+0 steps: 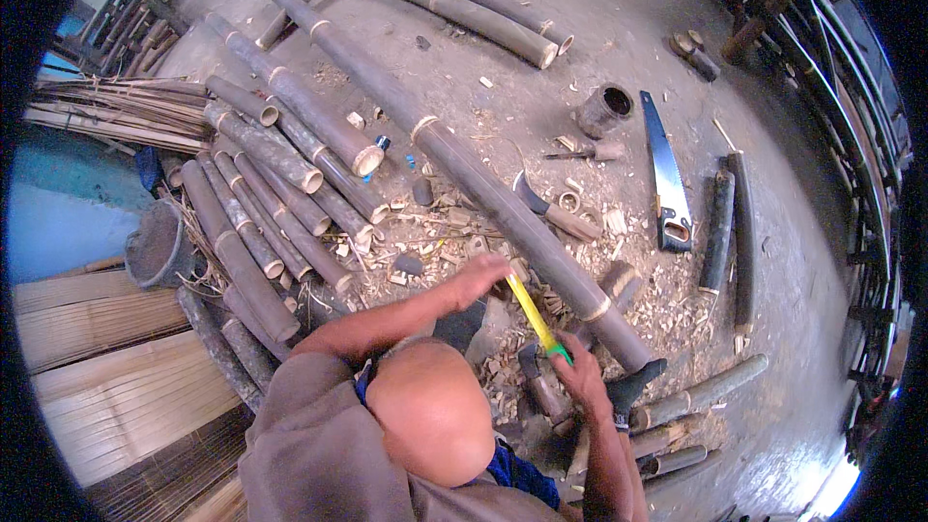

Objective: The person sits on the floor and assembles a bamboo structure by fitting smaller bamboo pieces into a central cross-shaped bamboo frame. They repeatedly insert and adjust the pieces to ensure a snug fit.

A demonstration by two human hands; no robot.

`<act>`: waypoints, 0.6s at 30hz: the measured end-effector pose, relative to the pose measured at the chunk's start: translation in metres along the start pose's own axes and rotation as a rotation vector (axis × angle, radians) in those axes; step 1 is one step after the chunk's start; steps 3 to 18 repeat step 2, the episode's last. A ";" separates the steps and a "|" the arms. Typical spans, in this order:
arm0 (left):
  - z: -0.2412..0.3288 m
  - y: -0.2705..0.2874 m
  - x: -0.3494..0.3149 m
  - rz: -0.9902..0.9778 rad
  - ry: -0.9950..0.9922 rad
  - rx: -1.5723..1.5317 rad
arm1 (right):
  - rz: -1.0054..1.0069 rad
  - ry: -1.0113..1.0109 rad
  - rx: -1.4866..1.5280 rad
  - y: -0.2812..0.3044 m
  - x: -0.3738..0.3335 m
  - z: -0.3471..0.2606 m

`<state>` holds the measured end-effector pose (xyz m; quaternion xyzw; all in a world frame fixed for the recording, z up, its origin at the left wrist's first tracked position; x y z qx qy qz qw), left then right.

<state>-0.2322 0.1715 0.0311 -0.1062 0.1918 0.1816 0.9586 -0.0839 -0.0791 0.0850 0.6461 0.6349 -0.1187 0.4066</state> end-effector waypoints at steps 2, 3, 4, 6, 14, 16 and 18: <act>-0.029 0.087 0.005 0.240 -0.048 0.004 | 0.059 0.193 -0.088 0.006 -0.002 0.008; -0.029 0.087 0.005 0.240 -0.048 0.004 | 0.059 0.193 -0.088 0.006 -0.002 0.008; -0.029 0.087 0.005 0.240 -0.048 0.004 | 0.059 0.193 -0.088 0.006 -0.002 0.008; -0.029 0.087 0.005 0.240 -0.048 0.004 | 0.059 0.193 -0.088 0.006 -0.002 0.008; -0.029 0.087 0.005 0.240 -0.048 0.004 | 0.059 0.193 -0.088 0.006 -0.002 0.008; -0.029 0.087 0.005 0.240 -0.048 0.004 | 0.059 0.193 -0.088 0.006 -0.002 0.008; -0.029 0.087 0.005 0.240 -0.048 0.004 | 0.059 0.193 -0.088 0.006 -0.002 0.008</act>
Point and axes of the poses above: each hand's wrist, its own x-axis towards the middle knuckle, its own y-axis out of the back of the hand, z = x × y, the point moved 5 cm from there along x, towards the middle knuckle, and after that the axes turned 12 degrees about -z, right-handed, at the moved point
